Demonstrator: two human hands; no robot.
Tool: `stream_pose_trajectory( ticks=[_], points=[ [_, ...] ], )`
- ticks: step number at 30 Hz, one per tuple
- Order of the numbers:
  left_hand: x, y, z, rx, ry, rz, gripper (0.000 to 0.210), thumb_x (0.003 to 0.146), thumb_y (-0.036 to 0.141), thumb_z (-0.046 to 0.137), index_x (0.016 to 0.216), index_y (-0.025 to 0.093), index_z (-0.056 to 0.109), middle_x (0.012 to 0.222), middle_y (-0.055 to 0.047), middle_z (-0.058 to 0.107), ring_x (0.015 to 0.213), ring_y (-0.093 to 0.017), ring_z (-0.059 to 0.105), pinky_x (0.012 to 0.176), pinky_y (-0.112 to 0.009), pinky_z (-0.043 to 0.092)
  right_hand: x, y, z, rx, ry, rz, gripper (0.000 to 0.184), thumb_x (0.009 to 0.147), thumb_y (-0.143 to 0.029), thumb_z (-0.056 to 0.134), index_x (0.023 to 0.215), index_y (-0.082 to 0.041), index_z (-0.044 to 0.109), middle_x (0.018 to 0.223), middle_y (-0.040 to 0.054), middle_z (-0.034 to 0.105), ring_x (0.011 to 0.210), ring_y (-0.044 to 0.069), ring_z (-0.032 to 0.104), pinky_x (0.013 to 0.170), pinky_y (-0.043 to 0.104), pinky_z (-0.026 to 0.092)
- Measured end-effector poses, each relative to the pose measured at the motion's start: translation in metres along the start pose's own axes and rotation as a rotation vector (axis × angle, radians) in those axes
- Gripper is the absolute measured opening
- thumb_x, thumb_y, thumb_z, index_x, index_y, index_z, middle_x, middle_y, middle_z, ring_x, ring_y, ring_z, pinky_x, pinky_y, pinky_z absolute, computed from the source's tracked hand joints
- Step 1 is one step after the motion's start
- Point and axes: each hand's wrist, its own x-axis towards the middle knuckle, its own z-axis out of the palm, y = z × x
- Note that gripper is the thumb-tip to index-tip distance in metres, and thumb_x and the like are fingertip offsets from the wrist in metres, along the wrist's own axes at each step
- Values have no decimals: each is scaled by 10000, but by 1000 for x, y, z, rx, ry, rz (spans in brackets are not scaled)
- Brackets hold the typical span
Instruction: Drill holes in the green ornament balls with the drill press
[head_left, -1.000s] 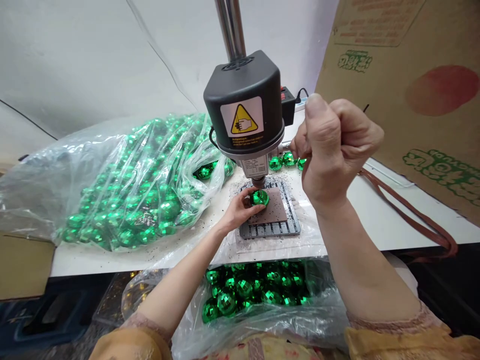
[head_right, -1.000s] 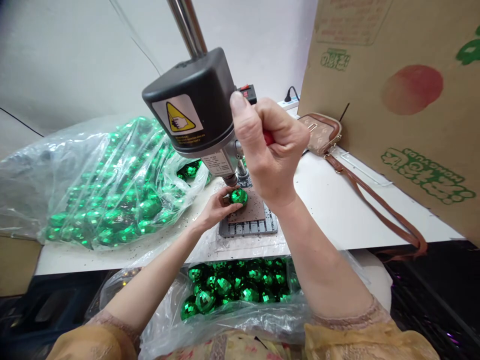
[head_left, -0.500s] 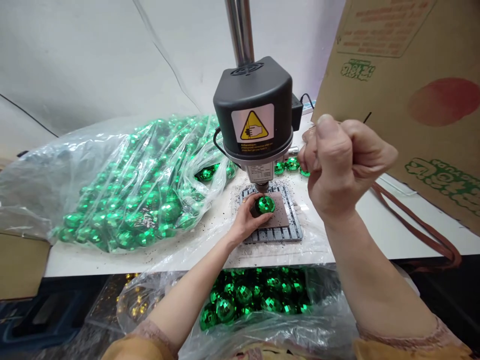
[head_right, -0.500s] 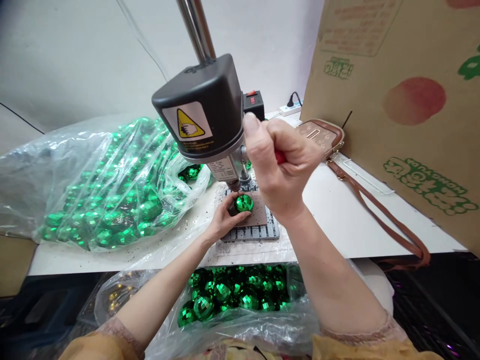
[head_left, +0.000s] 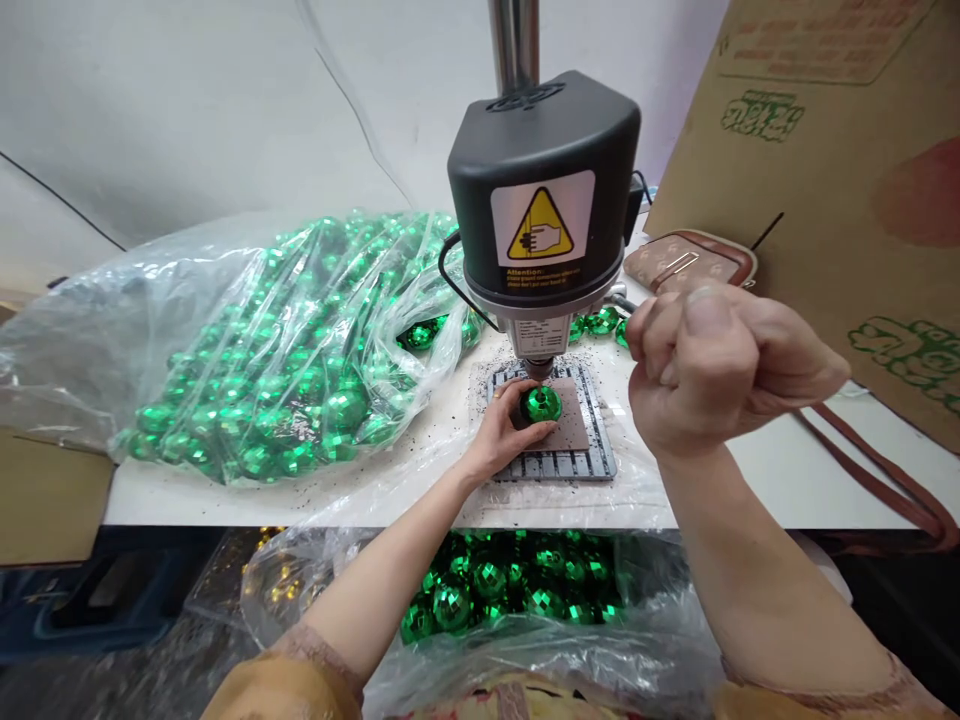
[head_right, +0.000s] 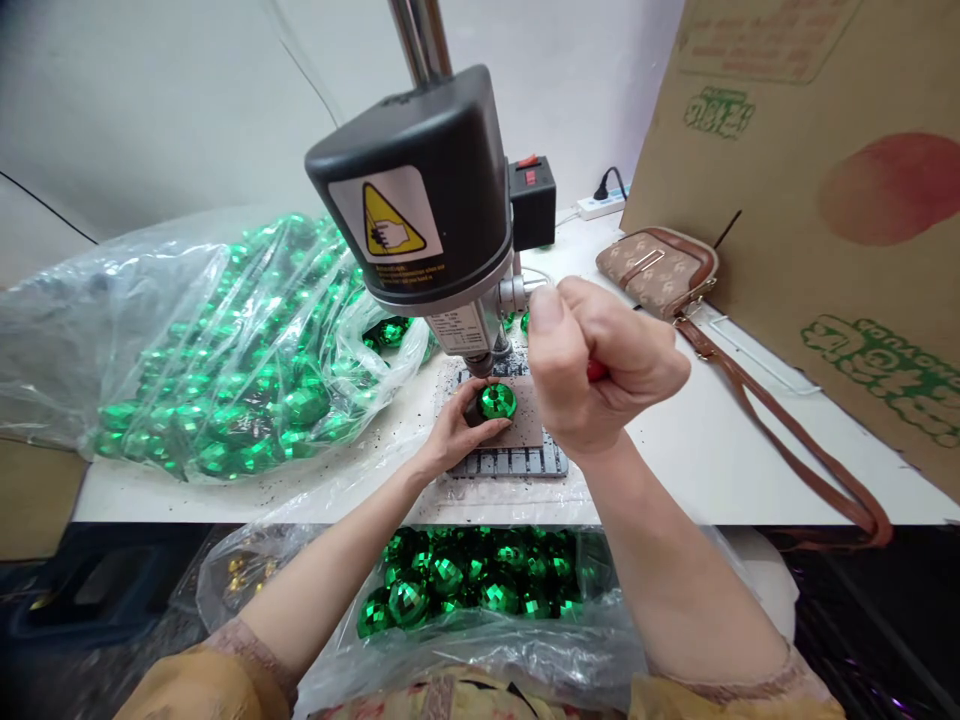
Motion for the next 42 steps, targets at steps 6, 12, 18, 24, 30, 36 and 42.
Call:
stream_pose_trajectory(
  ticks=[6,12,18,24,30,36,42],
  points=[
    [0,0,0,8,-8,-1,553,789,425,815,1253,226,591,1322,-108,584,1267,-292,536,1111,-455,410,-7,-1,-5,62,-30,-6,510,825,-165,589,571,-187,146,491,-55,167,412,56,234,429,279,226],
    [0,-1,0,0,-8,-9,558,792,426,813,1263,229,587,1341,-111,567,1292,-299,513,1130,-472,386,-8,0,-6,62,-35,-58,502,812,-173,591,562,-187,155,474,-55,199,405,61,219,399,287,242],
    [0,-2,1,-7,3,-3,552,787,431,817,1251,230,596,1318,-108,581,1277,-295,521,1122,-472,390,-13,9,-10,119,-69,-120,483,822,-154,565,574,-185,152,472,-64,241,385,45,226,391,277,244],
    [1,-2,3,-15,27,-5,556,761,417,838,1229,222,612,1296,-107,601,1254,-291,545,1117,-473,401,-11,4,-9,70,-58,-74,502,835,-160,580,527,-183,185,451,-66,264,376,43,257,406,279,281],
    [-6,16,1,-19,128,-84,519,781,377,811,1219,193,603,1197,-106,661,1122,-263,624,1009,-421,488,35,-6,19,84,-7,211,446,817,-167,633,487,-233,340,406,-71,298,377,78,291,412,314,193],
    [-91,45,-39,232,232,22,473,775,401,802,1166,217,611,1043,-59,690,936,-205,670,824,-324,541,46,2,23,142,-35,145,418,835,-184,614,525,-271,348,402,-62,332,369,98,301,424,328,203],
    [-216,18,-67,789,-154,83,459,839,373,740,1270,258,634,1119,-110,721,976,-273,727,826,-388,610,44,3,20,152,-41,162,438,819,-220,653,510,-273,346,389,-66,310,350,93,279,399,330,198]
  ],
)
